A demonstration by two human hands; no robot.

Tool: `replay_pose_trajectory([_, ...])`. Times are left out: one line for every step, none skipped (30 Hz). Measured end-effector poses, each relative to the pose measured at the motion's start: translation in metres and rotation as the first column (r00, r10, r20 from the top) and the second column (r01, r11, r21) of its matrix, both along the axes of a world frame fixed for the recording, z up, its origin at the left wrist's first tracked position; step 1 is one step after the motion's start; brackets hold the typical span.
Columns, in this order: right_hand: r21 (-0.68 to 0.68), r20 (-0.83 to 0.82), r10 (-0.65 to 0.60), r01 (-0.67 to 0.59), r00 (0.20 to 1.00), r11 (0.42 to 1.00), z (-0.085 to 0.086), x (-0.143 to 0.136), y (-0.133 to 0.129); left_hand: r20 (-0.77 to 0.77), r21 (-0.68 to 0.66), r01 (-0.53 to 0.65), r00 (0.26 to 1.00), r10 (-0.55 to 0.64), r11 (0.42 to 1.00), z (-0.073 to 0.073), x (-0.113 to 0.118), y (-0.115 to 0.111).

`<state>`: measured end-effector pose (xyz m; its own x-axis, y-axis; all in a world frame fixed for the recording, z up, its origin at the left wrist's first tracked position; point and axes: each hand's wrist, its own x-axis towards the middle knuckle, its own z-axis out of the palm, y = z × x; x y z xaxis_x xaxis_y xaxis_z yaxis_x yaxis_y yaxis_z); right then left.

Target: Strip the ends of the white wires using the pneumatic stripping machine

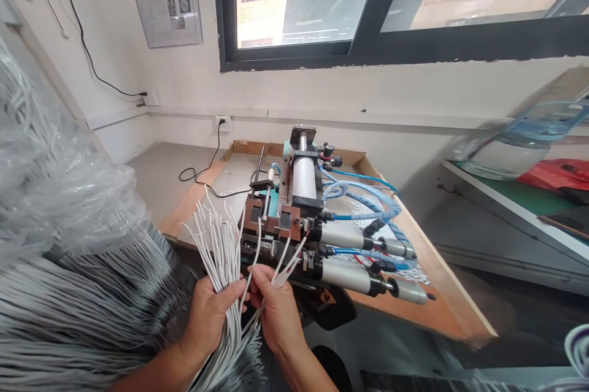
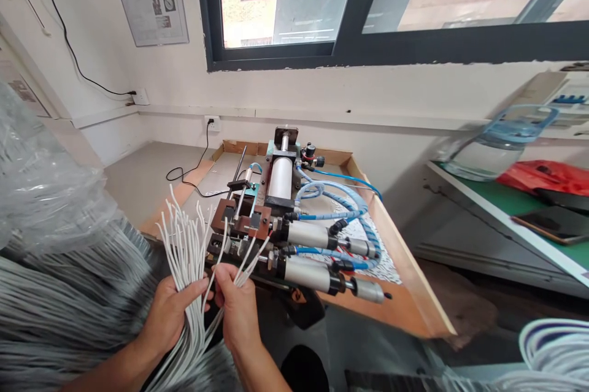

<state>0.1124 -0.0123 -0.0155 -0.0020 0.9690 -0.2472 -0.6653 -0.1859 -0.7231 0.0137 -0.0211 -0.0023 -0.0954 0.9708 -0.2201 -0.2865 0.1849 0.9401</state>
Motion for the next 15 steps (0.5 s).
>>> replay_pose_trajectory([0.01,0.026,-0.05,0.05,0.998,0.999,0.0,0.0,-0.001,0.013,0.011,-0.003,1.0,0.003,1.0,0.0,0.0,0.0])
replay_pose_trajectory([0.014,0.045,-0.086,0.086,0.995,0.996,-0.001,0.001,-0.002,0.027,0.017,-0.01,1.0,0.009,1.0,0.001,0.0,0.0])
replay_pose_trajectory([0.008,0.057,-0.105,0.105,0.993,0.994,-0.001,0.001,-0.002,0.038,0.019,-0.02,0.999,0.02,1.0,0.001,0.0,0.001])
replay_pose_trajectory([-0.003,0.062,-0.116,0.117,0.991,0.993,-0.002,0.001,-0.002,0.045,0.013,-0.033,0.998,0.033,0.999,0.0,-0.001,0.001])
replay_pose_trajectory([-0.015,0.063,-0.123,0.124,0.99,0.992,-0.003,0.001,-0.001,0.048,0.0,-0.047,0.998,0.047,0.999,0.0,-0.001,0.001])
replay_pose_trajectory([-0.027,0.058,-0.124,0.126,0.991,0.992,-0.003,0.002,0.001,0.045,-0.017,-0.054,0.997,0.055,0.998,-0.001,-0.002,0.001])
replay_pose_trajectory([-0.041,0.048,-0.123,0.125,0.991,0.991,-0.003,0.002,0.003,0.04,-0.029,-0.059,0.997,0.06,0.998,-0.001,-0.002,0.001])
replay_pose_trajectory([-0.056,0.034,-0.12,0.122,0.992,0.991,-0.003,0.002,0.005,0.036,-0.036,-0.061,0.997,0.062,0.997,-0.002,-0.002,0.001])
replay_pose_trajectory([-0.071,0.018,-0.114,0.115,0.993,0.991,-0.002,0.003,0.007,0.031,-0.04,-0.063,0.997,0.064,0.997,-0.002,-0.003,0.001])
replay_pose_trajectory([-0.088,0.003,-0.107,0.107,0.994,0.99,-0.001,0.003,0.009,0.027,-0.042,-0.064,0.998,0.065,0.997,-0.001,-0.003,0.001])
replay_pose_trajectory([-0.105,-0.01,-0.098,0.096,0.995,0.99,-0.001,0.003,0.01,0.023,-0.043,-0.066,0.997,0.067,0.997,-0.001,-0.003,0.001])
replay_pose_trajectory([-0.12,-0.022,-0.091,0.088,0.996,0.989,0.0,0.003,0.011,0.019,-0.044,-0.071,0.997,0.072,0.997,-0.001,-0.003,0.0])
replay_pose_trajectory([-0.135,-0.033,-0.088,0.082,0.996,0.987,0.001,0.004,0.012,0.014,-0.044,-0.076,0.997,0.077,0.996,0.0,-0.003,0.0])
replay_pose_trajectory([-0.146,-0.045,-0.082,0.075,0.996,0.986,0.001,0.004,0.013,0.008,-0.04,-0.075,0.997,0.076,0.996,0.0,-0.003,0.0])
replay_pose_trajectory([-0.154,-0.056,-0.072,0.063,0.996,0.986,0.001,0.004,0.013,0.003,-0.031,-0.071,0.997,0.071,0.997,-0.001,-0.003,-0.001])
